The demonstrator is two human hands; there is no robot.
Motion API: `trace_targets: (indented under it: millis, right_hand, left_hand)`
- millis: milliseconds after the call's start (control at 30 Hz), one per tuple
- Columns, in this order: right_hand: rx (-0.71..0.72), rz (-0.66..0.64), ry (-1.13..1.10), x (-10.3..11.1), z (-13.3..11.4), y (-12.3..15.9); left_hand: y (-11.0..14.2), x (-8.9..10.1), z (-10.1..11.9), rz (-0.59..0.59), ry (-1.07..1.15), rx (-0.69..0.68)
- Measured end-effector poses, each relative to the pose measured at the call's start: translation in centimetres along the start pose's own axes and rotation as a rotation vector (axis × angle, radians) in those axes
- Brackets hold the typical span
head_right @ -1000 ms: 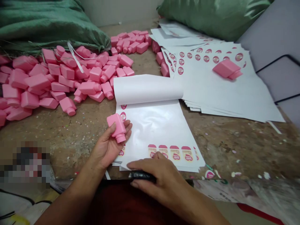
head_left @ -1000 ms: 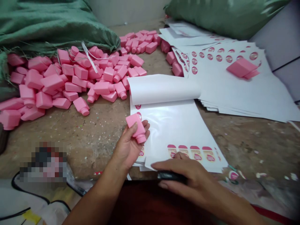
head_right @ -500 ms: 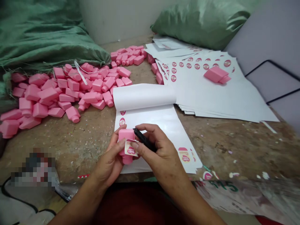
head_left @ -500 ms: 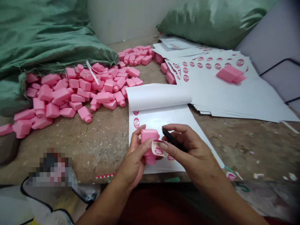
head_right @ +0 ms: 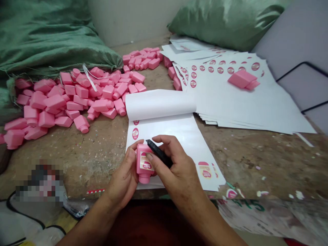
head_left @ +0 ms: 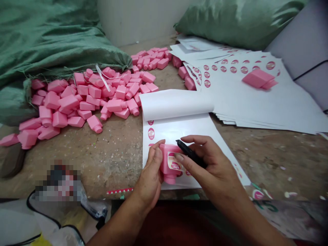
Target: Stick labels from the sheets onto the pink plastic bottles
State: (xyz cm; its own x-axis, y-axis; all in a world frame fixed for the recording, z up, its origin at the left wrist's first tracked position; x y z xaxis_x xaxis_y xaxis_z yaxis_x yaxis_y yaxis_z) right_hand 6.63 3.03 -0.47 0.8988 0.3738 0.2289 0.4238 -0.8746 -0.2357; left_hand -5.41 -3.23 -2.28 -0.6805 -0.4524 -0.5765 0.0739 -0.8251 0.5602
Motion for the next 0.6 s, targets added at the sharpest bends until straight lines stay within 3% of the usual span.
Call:
trace_targets:
  millis: [367, 600]
  right_hand:
    - [0.038, -0.015, 0.105, -0.33, 0.18, 0.06]
    - [0.334, -0.022, 0.565, -0.45, 0.11, 0.25]
  left_hand:
    - [0.18, 0.15, -0.03, -0.015, -0.105, -0.016]
    - [0.33, 0.12, -0.17, 0.002, -0.136, -0.057]
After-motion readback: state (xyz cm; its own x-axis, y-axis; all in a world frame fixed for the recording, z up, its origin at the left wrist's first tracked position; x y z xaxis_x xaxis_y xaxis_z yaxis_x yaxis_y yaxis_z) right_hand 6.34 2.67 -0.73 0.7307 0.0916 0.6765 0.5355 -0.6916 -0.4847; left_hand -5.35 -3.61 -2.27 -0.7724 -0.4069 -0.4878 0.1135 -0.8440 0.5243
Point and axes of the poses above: each hand's wrist, its own y-axis away from the middle knuckle, its own x-axis out of the back of the hand, z = x × y, the point moved 1 cm from there along -y, towards the middle knuckle, and after that the axes turned 11 degrees about x, right-handed, at the moved point
